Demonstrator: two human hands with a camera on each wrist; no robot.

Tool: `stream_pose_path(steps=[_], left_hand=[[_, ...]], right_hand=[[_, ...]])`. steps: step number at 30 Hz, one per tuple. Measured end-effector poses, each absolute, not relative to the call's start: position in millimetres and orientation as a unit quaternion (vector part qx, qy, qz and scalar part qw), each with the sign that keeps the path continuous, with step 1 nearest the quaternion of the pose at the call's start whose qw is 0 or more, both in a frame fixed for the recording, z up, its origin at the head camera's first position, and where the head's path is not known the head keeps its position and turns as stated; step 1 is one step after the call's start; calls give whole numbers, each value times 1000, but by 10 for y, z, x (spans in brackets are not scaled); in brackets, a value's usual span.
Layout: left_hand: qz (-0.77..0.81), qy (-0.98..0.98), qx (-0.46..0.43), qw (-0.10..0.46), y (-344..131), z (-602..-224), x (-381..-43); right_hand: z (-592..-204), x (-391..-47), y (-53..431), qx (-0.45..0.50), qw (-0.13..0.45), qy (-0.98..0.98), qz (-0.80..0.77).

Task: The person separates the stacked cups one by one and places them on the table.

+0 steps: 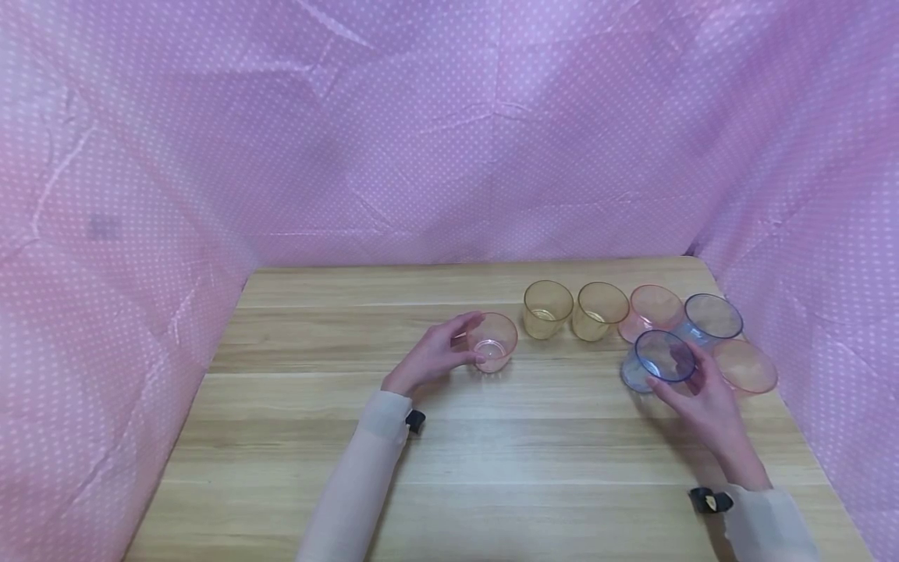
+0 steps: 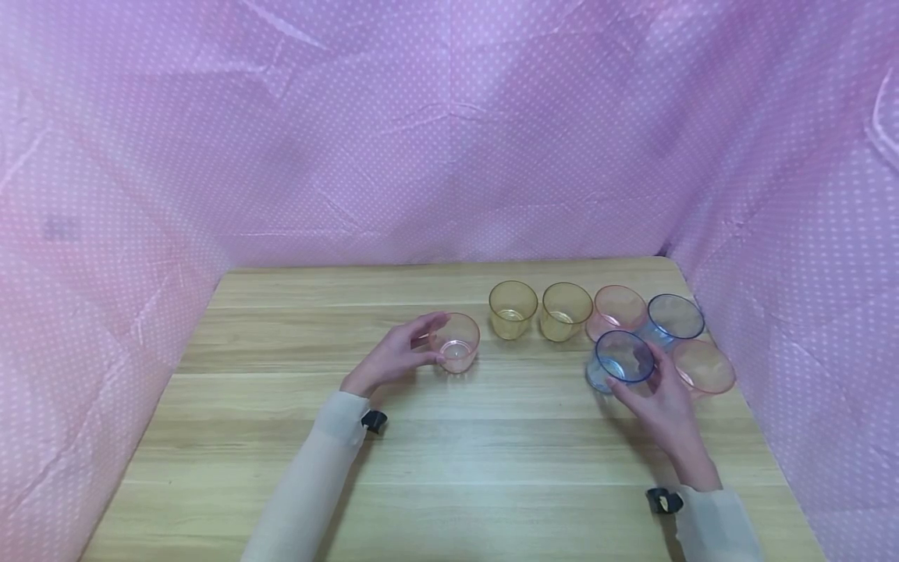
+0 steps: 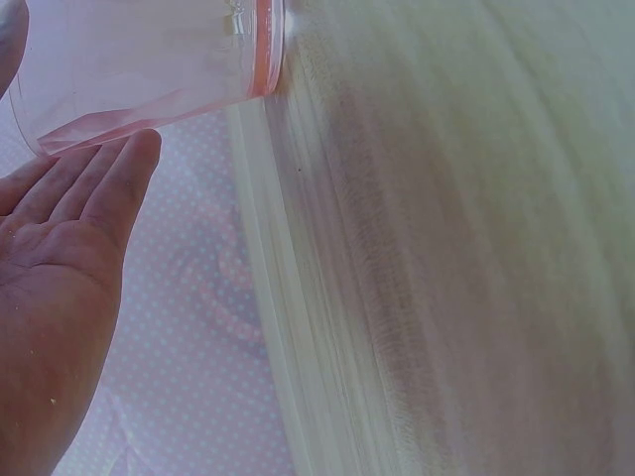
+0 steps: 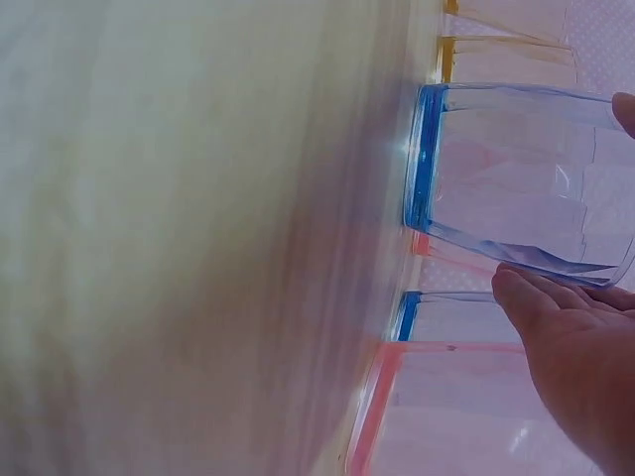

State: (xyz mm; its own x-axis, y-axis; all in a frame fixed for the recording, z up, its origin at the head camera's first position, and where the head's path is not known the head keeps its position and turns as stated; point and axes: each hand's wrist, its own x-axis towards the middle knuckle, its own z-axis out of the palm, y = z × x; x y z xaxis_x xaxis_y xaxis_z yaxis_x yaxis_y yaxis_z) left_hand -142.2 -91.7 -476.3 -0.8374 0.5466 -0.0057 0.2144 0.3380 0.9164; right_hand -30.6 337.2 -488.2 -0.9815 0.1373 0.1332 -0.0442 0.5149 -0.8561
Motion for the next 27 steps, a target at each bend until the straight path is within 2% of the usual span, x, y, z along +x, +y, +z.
stream_pose_path(steps=[9, 18, 27], left_hand=[[522, 804, 238, 155, -929, -4767, -1407], [525, 800, 241, 160, -922, -4754, -1410], [531, 797, 237, 163, -917, -4764, -1410]], right_hand=[[-4851, -272, 3388, -30, 86, -872, 482], [-4828, -278, 3382, -3, 104, -855, 508], [-4691, -274, 3278, -12, 171, -875, 452]])
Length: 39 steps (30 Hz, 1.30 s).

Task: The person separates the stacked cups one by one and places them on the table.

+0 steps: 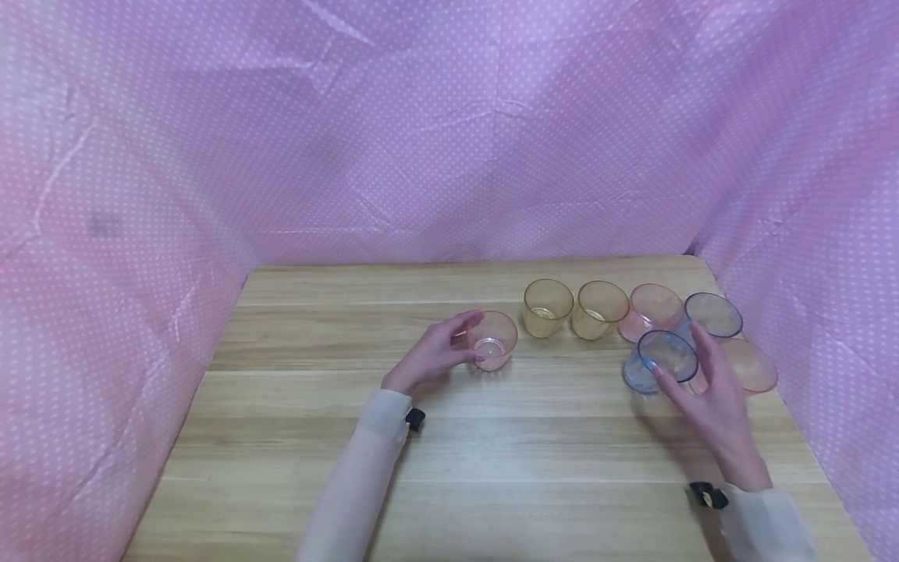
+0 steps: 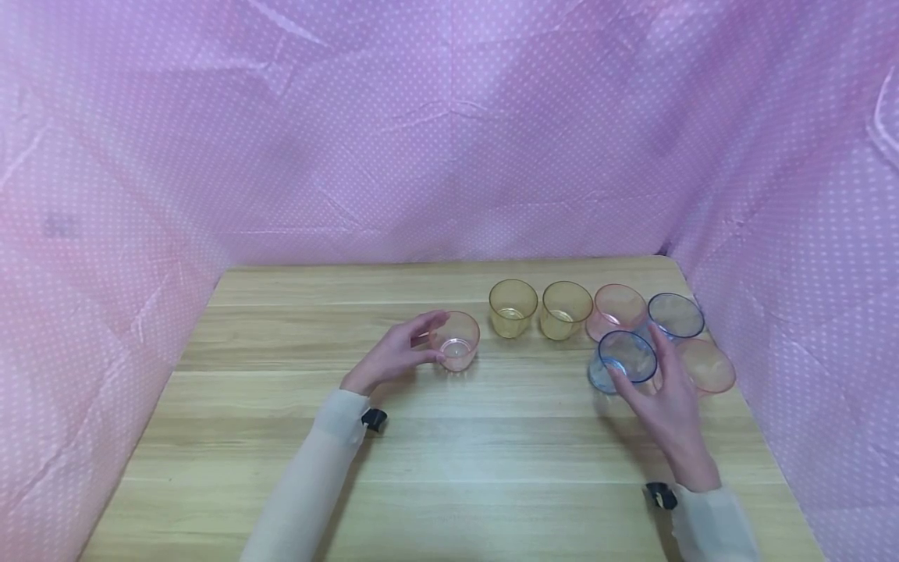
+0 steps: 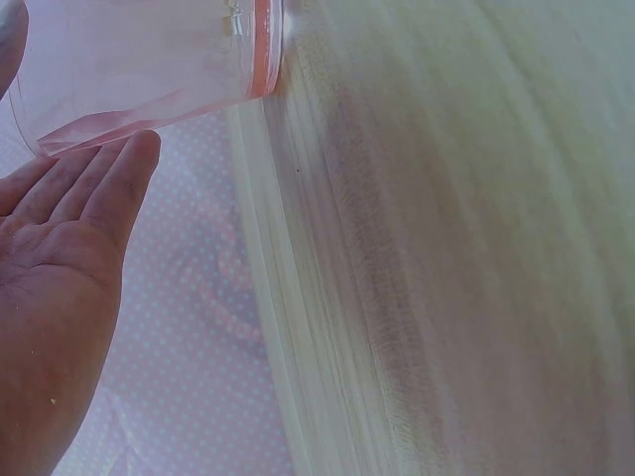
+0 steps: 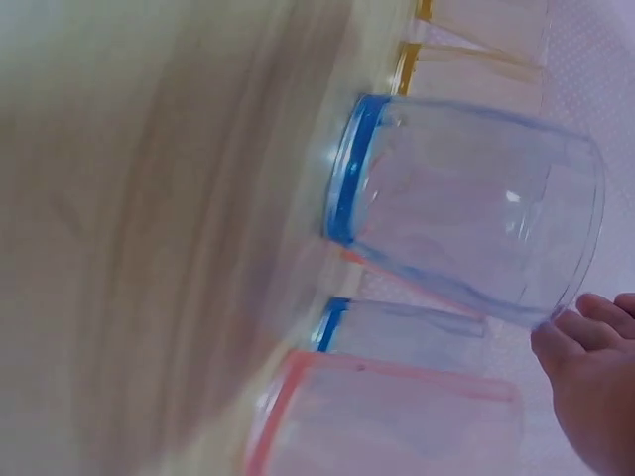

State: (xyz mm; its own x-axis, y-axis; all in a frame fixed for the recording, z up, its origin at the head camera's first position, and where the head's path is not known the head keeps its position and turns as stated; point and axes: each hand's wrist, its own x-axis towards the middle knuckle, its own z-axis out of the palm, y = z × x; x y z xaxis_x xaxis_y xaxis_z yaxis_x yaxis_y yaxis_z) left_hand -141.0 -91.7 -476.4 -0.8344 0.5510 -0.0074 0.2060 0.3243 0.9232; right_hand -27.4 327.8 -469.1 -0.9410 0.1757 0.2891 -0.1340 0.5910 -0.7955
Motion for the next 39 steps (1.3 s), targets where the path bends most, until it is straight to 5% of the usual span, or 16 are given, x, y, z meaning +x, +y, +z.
stream_pose_path(steps=[9, 26, 39], left_hand=[[526, 803, 233, 157, -925, -4759, -1396], [503, 827, 210, 138, -922, -4742, -1343], [502, 845, 181, 6, -989, -4690, -1191]], right_hand=[[-4554, -323, 3074, 26, 260, -870, 419], [-4513, -584, 2337, 173, 232, -837, 465], [-4537, -728, 1893, 220, 154, -851, 452]])
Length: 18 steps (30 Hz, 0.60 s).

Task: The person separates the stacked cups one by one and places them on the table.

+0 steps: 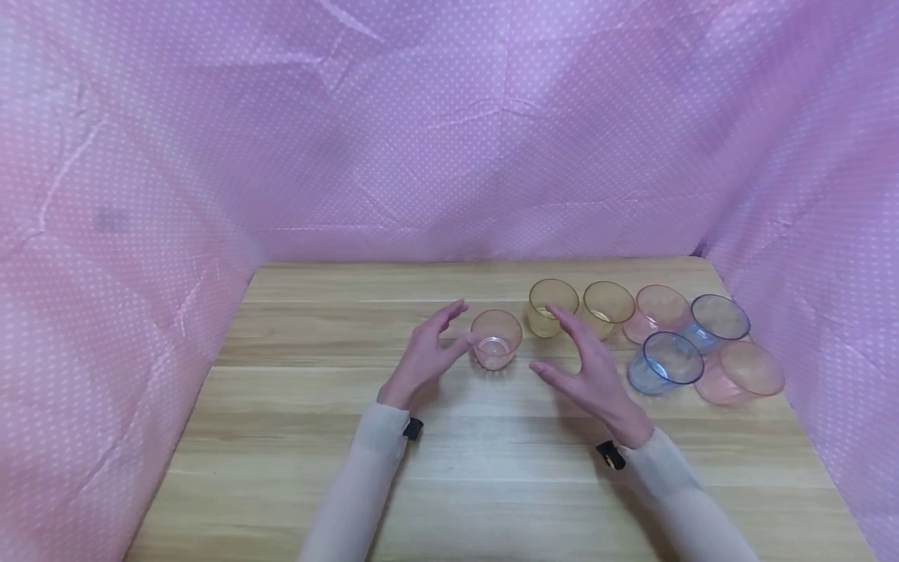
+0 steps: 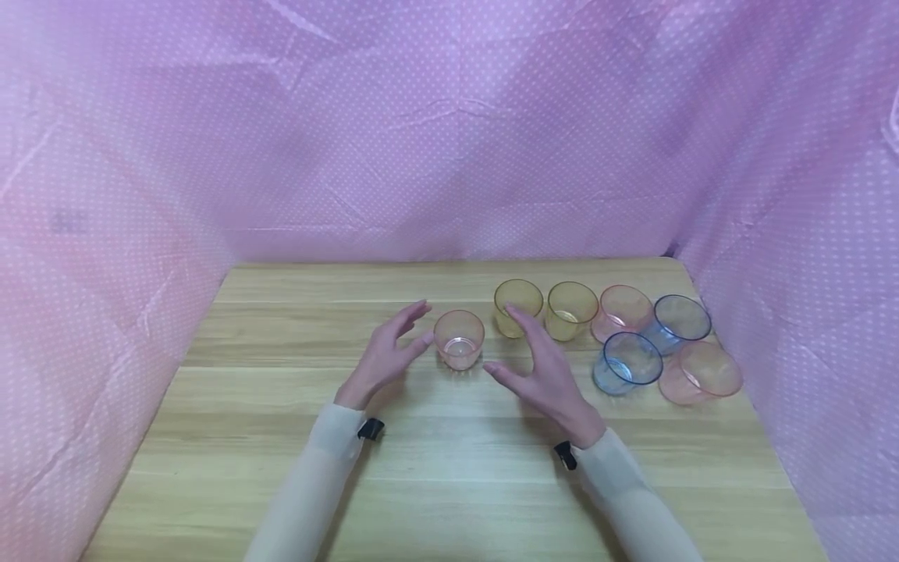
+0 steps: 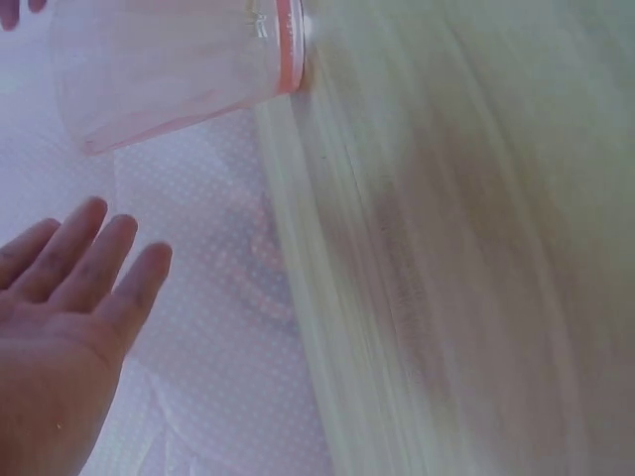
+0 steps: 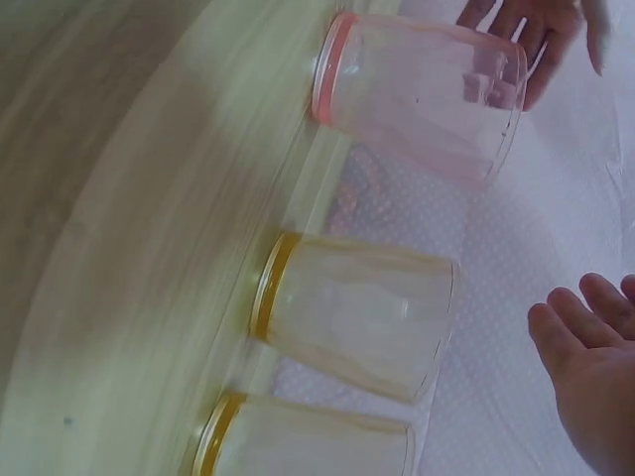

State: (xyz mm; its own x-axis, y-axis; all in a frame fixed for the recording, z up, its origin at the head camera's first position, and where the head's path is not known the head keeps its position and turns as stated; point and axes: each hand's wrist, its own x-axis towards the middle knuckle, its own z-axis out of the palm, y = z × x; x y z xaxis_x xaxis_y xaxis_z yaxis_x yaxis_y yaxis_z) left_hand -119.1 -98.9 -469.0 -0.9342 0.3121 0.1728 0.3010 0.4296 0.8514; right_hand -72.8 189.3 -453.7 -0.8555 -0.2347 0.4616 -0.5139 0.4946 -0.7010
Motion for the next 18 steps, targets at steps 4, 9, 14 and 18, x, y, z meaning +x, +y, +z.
stream_pose_path(steps=[4, 9, 14, 18], left_hand=[[499, 847, 179, -29, -1023, -4684, -1107], [496, 849, 175, -52, -1045, -4674, -1013], [470, 866, 158, -61, -1062, -4644, -927], [433, 888, 142, -64, -1085, -4613, -862]], right_hand=[[-4526, -787, 1795, 230, 137, -858, 439], [-4512, -846, 1700, 233, 93, -872, 419], [-4513, -906, 1602, 227, 56, -885, 404], [-4520, -953, 1531, 219, 25, -890, 399]])
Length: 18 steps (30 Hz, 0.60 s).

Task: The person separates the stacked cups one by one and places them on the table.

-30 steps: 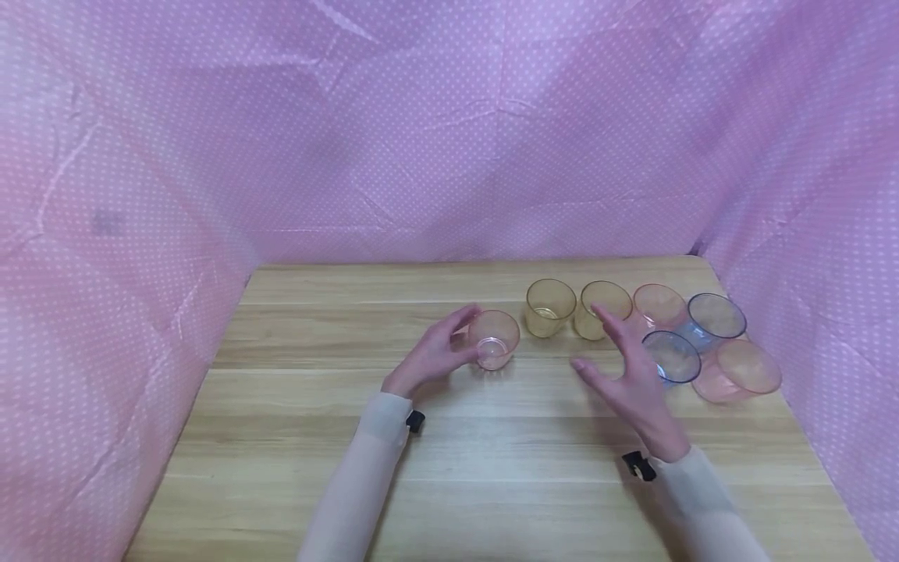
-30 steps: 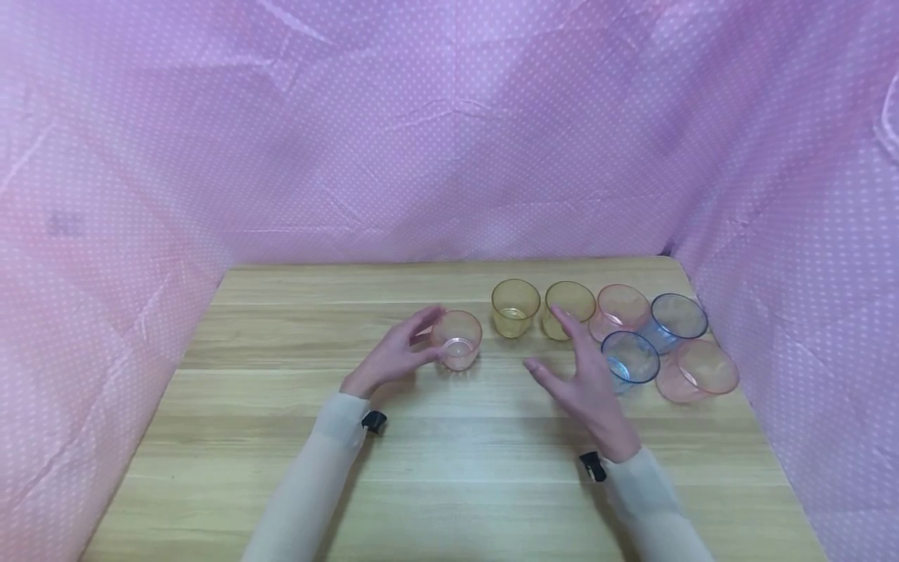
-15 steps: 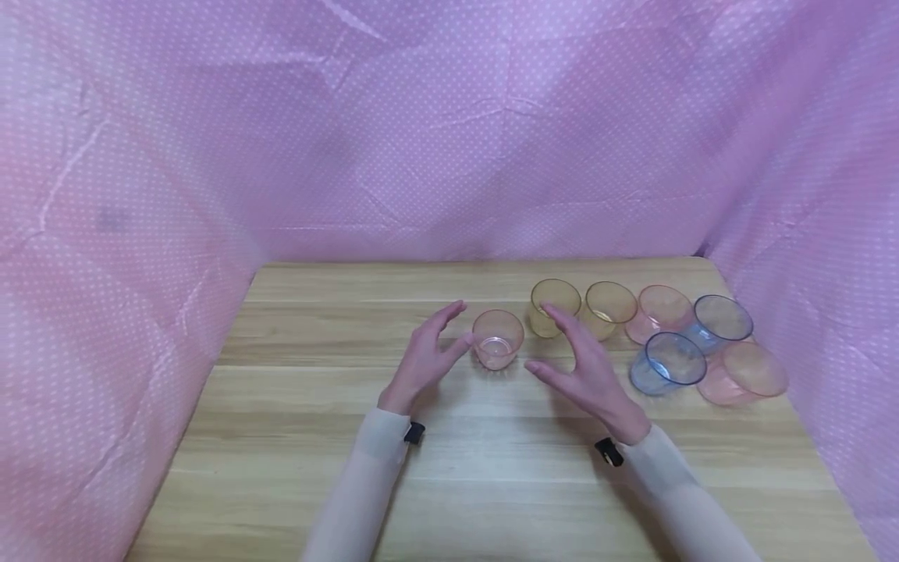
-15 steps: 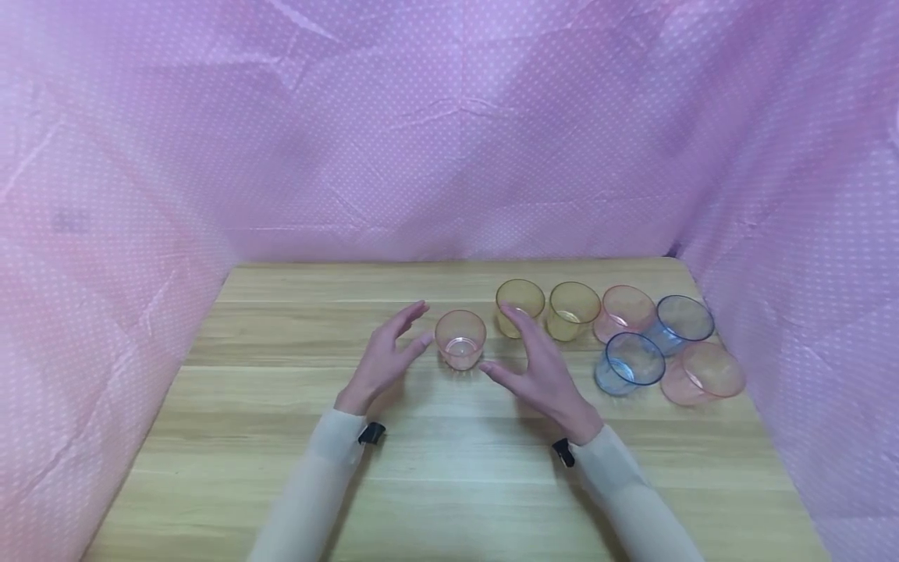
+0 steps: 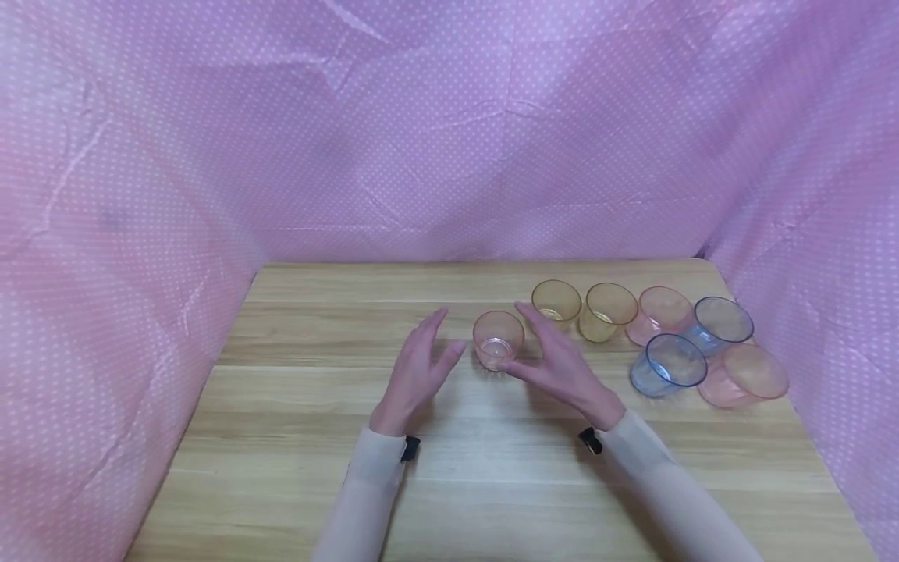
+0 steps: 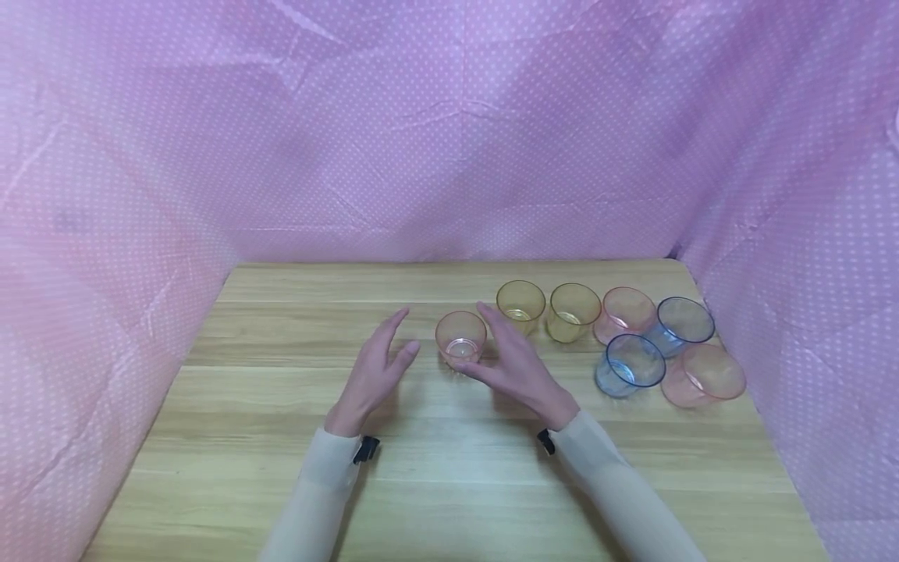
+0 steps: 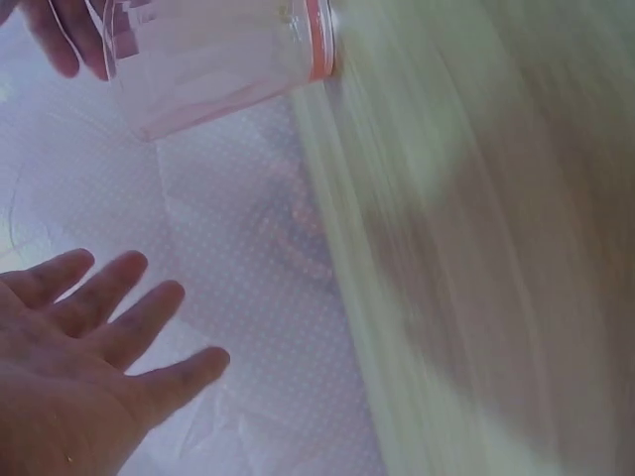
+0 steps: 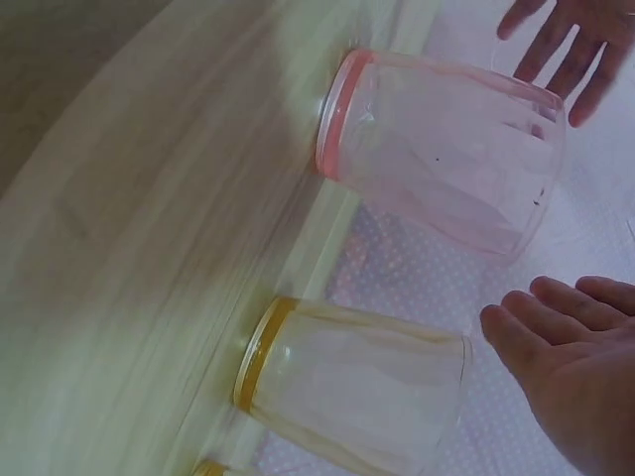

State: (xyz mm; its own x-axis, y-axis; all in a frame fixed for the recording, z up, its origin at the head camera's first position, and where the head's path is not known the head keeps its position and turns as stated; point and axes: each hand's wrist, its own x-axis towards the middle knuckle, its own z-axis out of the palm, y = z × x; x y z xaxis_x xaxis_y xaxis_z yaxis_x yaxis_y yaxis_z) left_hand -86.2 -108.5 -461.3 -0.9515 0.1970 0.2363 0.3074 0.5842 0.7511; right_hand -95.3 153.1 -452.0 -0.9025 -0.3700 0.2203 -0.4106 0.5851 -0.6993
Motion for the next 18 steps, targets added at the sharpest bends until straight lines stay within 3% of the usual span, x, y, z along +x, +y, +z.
stream_pose_path(steps=[18], left_hand=[[-409, -897, -146, 76, -1175, -4581, -754]], right_hand=[[-4582, -1143, 1352, 201, -12, -906, 372]])
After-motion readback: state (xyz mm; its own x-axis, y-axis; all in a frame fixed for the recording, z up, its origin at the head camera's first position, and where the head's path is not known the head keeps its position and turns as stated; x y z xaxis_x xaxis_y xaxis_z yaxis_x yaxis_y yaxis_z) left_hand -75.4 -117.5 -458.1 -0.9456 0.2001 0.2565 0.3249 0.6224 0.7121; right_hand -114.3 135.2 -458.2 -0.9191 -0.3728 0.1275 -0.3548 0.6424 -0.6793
